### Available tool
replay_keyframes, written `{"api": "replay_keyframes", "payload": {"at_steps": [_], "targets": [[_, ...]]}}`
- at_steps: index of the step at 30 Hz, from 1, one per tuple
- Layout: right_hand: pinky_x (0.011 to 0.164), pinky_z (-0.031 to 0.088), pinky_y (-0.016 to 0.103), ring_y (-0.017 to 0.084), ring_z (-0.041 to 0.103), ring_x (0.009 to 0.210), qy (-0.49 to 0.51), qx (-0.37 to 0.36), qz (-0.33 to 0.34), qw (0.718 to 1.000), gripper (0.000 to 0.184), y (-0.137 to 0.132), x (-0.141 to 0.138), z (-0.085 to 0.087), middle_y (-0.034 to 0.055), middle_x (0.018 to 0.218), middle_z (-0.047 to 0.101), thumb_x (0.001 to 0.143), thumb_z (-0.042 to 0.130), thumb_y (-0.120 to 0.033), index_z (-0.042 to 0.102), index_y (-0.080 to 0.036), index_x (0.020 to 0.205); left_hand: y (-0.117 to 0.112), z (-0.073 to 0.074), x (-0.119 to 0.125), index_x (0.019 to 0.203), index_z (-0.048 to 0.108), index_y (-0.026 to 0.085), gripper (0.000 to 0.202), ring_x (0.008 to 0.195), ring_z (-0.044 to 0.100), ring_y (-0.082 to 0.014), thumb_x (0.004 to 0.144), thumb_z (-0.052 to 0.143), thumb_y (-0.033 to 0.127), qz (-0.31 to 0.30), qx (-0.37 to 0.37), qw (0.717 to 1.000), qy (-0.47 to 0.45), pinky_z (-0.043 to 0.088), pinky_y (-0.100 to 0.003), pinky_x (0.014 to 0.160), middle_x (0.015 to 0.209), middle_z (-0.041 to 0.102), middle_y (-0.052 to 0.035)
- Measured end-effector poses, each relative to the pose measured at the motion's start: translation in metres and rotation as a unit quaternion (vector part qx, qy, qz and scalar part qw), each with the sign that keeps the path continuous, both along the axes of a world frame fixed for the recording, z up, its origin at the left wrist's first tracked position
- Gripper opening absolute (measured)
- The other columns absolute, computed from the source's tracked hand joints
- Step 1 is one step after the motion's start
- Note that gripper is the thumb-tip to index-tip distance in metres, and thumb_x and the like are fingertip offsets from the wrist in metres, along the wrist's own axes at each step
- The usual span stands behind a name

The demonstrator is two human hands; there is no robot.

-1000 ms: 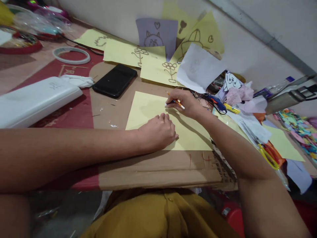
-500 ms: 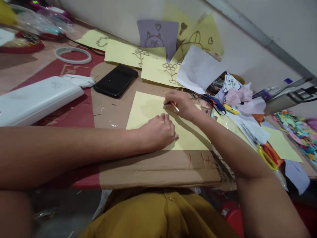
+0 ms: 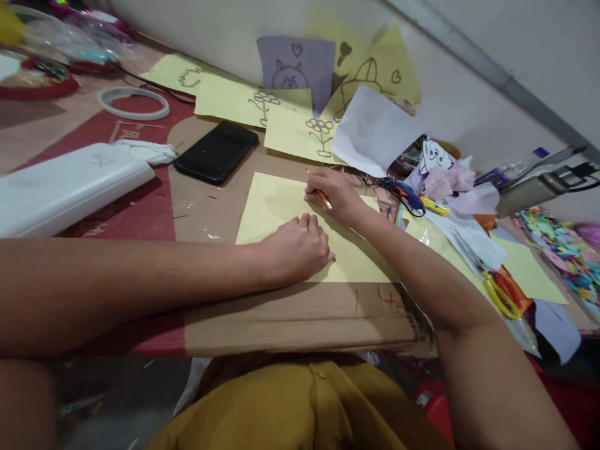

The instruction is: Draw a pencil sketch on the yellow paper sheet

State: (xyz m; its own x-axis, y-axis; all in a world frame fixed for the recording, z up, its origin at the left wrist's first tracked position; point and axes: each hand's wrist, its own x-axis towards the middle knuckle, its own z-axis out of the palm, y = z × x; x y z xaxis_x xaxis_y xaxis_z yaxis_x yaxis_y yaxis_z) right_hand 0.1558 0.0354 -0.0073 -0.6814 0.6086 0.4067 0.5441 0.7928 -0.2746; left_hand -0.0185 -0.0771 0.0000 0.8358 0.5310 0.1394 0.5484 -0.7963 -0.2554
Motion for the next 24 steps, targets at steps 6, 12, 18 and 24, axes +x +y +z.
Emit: {"api": "replay_keyframes", "payload": {"at_steps": [6,12,18,24], "targets": [[0.081,0.043,0.034,0.021,0.054,0.091,-0.002,0.006,-0.020,1.000,0.014,0.005,-0.009,0.002,0.0054,0.092,0.060,0.090,0.056,-0.014,0.052,-0.023,0.081,0.000,-0.002,-0.001,0.108,0.074,0.000,0.049,0.094,0.070,-0.0348,0.107,0.046,0.041,0.003,0.021,1.000,-0.008,0.051,-0.038,0.071,0.100,0.072,-0.0264],[0.076,0.040,0.033,0.020,0.052,0.083,-0.022,0.016,-0.009,1.000,0.016,-0.004,-0.004,0.002,0.0037,0.084,0.057,0.091,0.055,-0.013,0.051,-0.024,0.079,0.001,-0.001,0.001,0.113,0.073,-0.002,0.050,0.095,0.071,-0.0360,0.107,0.048,0.041,0.010,-0.006,1.000,-0.009,0.051,-0.037,0.069,0.102,0.073,-0.0288],[0.079,0.043,0.032,0.020,0.055,0.089,0.018,0.018,-0.017,1.000,0.013,0.003,-0.011,0.000,0.0056,0.090,0.061,0.090,0.056,-0.011,0.055,-0.022,0.082,0.001,-0.002,0.000,0.107,0.075,-0.001,0.050,0.092,0.071,-0.0353,0.107,0.047,0.041,-0.001,0.017,1.000,-0.010,0.051,-0.038,0.069,0.097,0.073,-0.0261],[0.072,0.040,0.031,0.017,0.054,0.078,0.020,0.008,0.037,0.999,0.013,-0.011,-0.001,0.004,0.0014,0.081,0.059,0.090,0.059,-0.015,0.057,-0.022,0.080,0.001,-0.005,0.002,0.112,0.074,-0.001,0.051,0.096,0.072,-0.0366,0.108,0.044,0.041,0.003,0.010,1.000,-0.005,0.053,-0.040,0.073,0.103,0.074,-0.0279]]}}
